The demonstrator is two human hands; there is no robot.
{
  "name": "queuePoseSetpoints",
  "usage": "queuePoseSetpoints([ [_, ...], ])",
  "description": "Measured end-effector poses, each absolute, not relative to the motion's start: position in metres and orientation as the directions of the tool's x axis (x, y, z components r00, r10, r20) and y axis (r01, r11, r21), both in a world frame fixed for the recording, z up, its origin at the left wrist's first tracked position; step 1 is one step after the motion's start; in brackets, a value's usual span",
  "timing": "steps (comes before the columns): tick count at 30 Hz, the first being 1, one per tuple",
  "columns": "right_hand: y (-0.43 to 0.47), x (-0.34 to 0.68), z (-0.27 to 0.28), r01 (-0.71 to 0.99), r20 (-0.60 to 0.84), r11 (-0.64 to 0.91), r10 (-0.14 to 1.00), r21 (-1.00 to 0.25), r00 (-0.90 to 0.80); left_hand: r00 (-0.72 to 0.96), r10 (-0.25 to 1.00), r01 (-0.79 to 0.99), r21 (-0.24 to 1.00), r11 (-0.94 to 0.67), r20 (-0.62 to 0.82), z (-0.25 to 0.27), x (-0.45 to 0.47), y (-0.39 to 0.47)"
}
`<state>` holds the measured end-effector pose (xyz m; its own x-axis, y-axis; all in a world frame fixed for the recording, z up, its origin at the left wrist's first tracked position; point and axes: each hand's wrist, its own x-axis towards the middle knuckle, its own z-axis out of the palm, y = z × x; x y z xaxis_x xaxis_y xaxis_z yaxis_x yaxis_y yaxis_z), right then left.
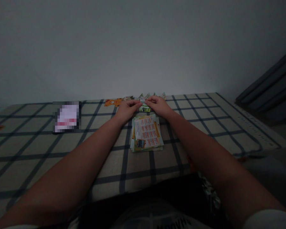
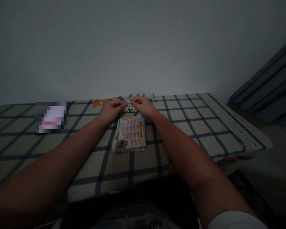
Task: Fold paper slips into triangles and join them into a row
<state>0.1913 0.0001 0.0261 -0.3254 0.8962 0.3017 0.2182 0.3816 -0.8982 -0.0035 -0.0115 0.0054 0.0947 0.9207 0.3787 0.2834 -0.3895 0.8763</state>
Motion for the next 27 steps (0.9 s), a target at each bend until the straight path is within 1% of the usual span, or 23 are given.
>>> queuePoseSetpoints([
  [3,0.0000,0.1907,0.0260,0.231,0.311,0.391,0.896,-0.891,-0.318,0.090,0.920,0.292,0.873,-0.390,0.381,0.0054,-0.0036,-0.0108],
  [10,-0.0044,0.1866,0.0301,0.187,0.256,0.325,0.913,-0.927,-0.319,0.089,0.926,0.272,0.886,-0.376,0.366,0.0060,-0.0031,-0.0112],
  [17,-0.0024,0.1884,0.0283,0.245,0.297,0.377,0.904,-0.893,-0.309,0.120,0.935,0.237,0.905,-0.354,0.334,0.0079,-0.0007,-0.0135],
  [21,-0.0029,0.1885,0.0296,0.251,0.330,0.411,0.892,-0.876,-0.310,0.122,0.939,0.229,0.912,-0.341,0.320,0.0095,-0.0004,-0.0149],
  [27,-0.0039,0.1869,0.0285,0.191,0.271,0.342,0.908,-0.920,-0.320,0.113,0.940,0.218,0.915,-0.341,0.323,0.0068,-0.0012,-0.0142],
])
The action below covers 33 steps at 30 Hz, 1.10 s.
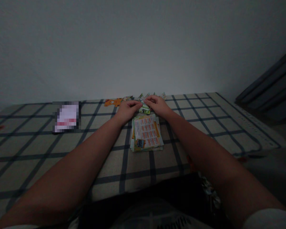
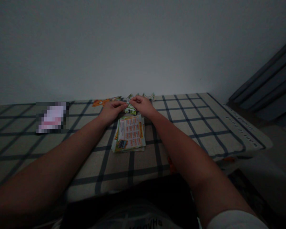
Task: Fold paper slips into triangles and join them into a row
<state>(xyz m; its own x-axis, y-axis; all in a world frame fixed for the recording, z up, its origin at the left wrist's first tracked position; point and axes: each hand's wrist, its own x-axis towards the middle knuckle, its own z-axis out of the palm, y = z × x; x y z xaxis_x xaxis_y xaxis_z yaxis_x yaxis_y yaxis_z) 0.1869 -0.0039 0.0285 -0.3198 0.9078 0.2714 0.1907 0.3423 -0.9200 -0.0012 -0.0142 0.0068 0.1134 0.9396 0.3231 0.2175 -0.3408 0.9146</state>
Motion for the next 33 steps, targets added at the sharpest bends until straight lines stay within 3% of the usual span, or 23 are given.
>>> queuePoseSetpoints([
  [15,0.002,0.190,0.026,0.184,0.393,0.435,0.891,-0.881,-0.225,0.174,0.933,0.279,0.893,-0.352,0.314,0.007,0.000,-0.016],
  [23,0.008,0.190,0.020,0.151,0.337,0.393,0.893,-0.907,-0.298,0.055,0.908,0.378,0.833,-0.404,0.415,0.007,-0.005,-0.010],
  [33,0.008,0.192,0.022,0.231,0.339,0.402,0.901,-0.886,-0.270,0.074,0.913,0.331,0.854,-0.401,0.400,0.006,-0.004,-0.009],
])
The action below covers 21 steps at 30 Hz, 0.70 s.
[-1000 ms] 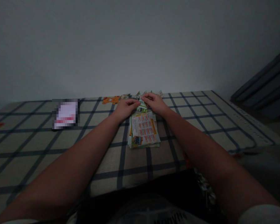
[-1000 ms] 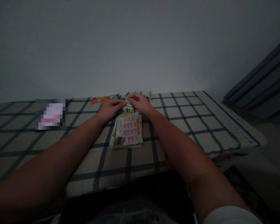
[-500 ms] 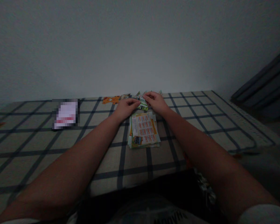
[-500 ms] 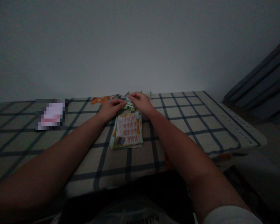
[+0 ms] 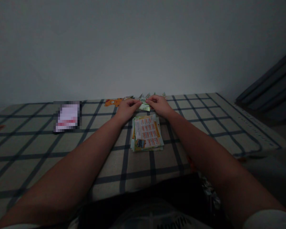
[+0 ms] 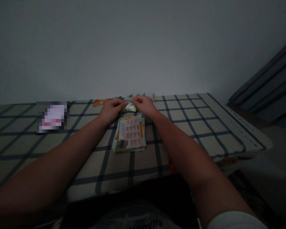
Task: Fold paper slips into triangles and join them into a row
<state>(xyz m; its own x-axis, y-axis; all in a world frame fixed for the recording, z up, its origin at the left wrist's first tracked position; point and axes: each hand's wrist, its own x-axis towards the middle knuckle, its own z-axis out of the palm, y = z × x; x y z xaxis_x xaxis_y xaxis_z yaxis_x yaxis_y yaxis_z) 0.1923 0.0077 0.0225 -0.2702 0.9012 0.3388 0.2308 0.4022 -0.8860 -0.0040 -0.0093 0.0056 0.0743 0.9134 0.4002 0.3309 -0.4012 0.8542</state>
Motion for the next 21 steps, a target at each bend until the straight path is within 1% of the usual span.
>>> queuePoseSetpoints([
  [3,0.0053,0.1907,0.0244,0.224,0.325,0.387,0.906,-0.894,-0.269,0.070,0.903,0.332,0.844,-0.421,0.423,0.0038,-0.0050,-0.0066],
  [9,0.0060,0.1901,0.0216,0.181,0.294,0.355,0.910,-0.917,-0.292,-0.001,0.898,0.333,0.847,-0.414,0.439,0.0032,-0.0070,-0.0036],
  [12,0.0073,0.1902,0.0210,0.203,0.309,0.369,0.911,-0.907,-0.273,0.006,0.897,0.323,0.848,-0.421,0.443,0.0047,-0.0061,-0.0049],
  [17,0.0063,0.1892,0.0238,0.244,0.274,0.340,0.924,-0.908,-0.267,0.023,0.892,0.320,0.842,-0.434,0.452,0.0052,-0.0045,-0.0057],
  [21,0.0037,0.1897,0.0256,0.255,0.298,0.377,0.907,-0.890,-0.299,-0.012,0.896,0.285,0.860,-0.422,0.444,0.0045,-0.0048,-0.0049],
])
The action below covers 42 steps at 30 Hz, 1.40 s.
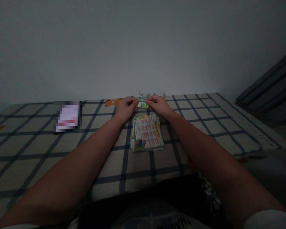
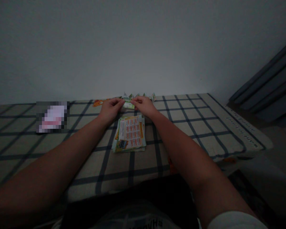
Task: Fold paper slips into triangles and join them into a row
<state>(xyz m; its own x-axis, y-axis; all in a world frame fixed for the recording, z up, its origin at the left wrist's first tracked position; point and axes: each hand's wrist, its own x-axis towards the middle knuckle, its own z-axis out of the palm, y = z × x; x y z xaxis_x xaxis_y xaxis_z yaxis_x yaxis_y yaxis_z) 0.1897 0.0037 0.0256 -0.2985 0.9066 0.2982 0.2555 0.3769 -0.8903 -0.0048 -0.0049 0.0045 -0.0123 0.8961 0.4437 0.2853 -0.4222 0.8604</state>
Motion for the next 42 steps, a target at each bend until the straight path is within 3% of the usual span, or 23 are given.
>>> queuePoseSetpoints([
  [14,0.005,0.193,0.023,0.319,0.301,0.388,0.909,-0.864,-0.289,0.010,0.905,0.219,0.882,-0.417,0.426,0.005,-0.005,-0.006],
  [20,0.009,0.191,0.018,0.232,0.351,0.406,0.904,-0.884,-0.243,-0.046,0.908,0.246,0.886,-0.394,0.416,0.007,-0.004,-0.009],
  [27,0.007,0.192,0.022,0.281,0.403,0.479,0.868,-0.832,-0.290,-0.019,0.888,0.346,0.837,-0.425,0.459,0.005,-0.006,-0.007],
  [34,0.011,0.195,0.019,0.265,0.502,0.562,0.824,-0.784,-0.262,0.047,0.870,0.328,0.815,-0.477,0.491,0.007,-0.003,-0.013],
  [42,0.001,0.194,0.029,0.110,0.275,0.329,0.899,-0.938,-0.342,0.108,0.854,0.333,0.791,-0.513,0.509,0.006,-0.002,-0.009],
])
